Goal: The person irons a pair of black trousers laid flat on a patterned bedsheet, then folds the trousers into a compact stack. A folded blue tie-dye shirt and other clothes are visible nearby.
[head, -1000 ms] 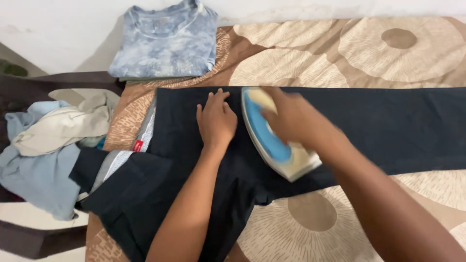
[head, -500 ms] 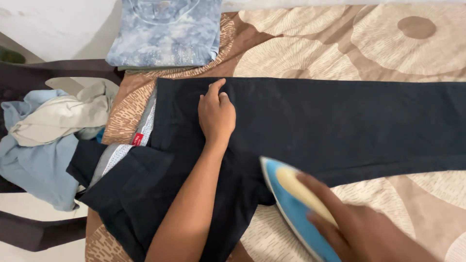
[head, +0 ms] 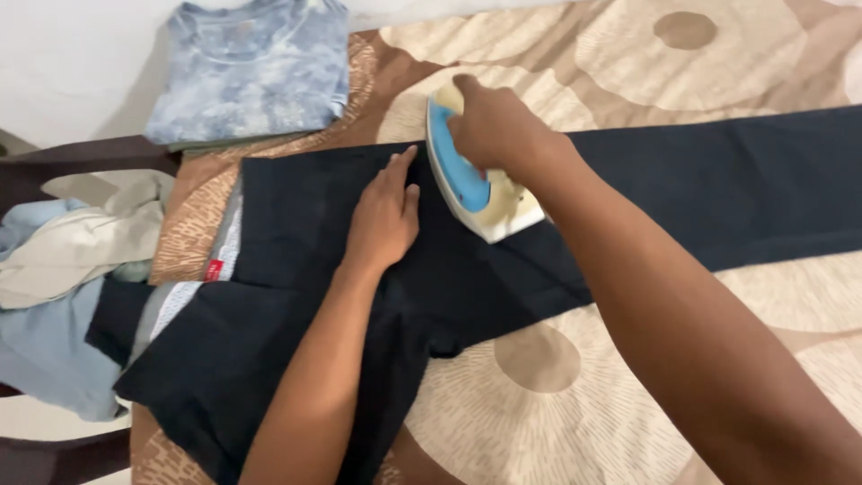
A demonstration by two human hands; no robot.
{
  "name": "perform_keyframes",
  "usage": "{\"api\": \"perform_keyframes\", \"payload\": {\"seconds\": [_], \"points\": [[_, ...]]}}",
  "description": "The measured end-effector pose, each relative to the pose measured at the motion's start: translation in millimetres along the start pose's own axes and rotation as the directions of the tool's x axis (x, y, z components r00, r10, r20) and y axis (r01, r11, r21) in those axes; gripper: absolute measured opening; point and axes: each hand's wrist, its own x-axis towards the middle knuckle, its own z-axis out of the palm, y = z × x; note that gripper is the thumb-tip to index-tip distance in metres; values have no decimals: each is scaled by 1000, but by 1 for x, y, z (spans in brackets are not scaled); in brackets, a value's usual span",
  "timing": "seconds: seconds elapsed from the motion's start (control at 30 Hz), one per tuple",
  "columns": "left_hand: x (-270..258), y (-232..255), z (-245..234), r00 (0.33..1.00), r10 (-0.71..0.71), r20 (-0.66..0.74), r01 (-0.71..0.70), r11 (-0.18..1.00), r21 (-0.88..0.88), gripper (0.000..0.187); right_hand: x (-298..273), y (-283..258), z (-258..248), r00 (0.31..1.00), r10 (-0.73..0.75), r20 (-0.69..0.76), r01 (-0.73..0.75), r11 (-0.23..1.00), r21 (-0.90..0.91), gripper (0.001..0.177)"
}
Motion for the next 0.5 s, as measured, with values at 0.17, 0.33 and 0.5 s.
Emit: {"api": "perform_keyframes", "payload": {"seconds": [0.17,0.33,0.5], "points": [[2,-6,3,989,121,80,-133,978,161,46,-126,39,-25,977,-197,78,196,980,14,63],[2,10,4,988,111,111,-137,954,265,47,-237,108,-24,874,317,368,-273,947,-167,76],[8,32,10,930,281,236,-333,917,221,51,-168,59,-40,848,454,273,-413,889,-196,72]]}}
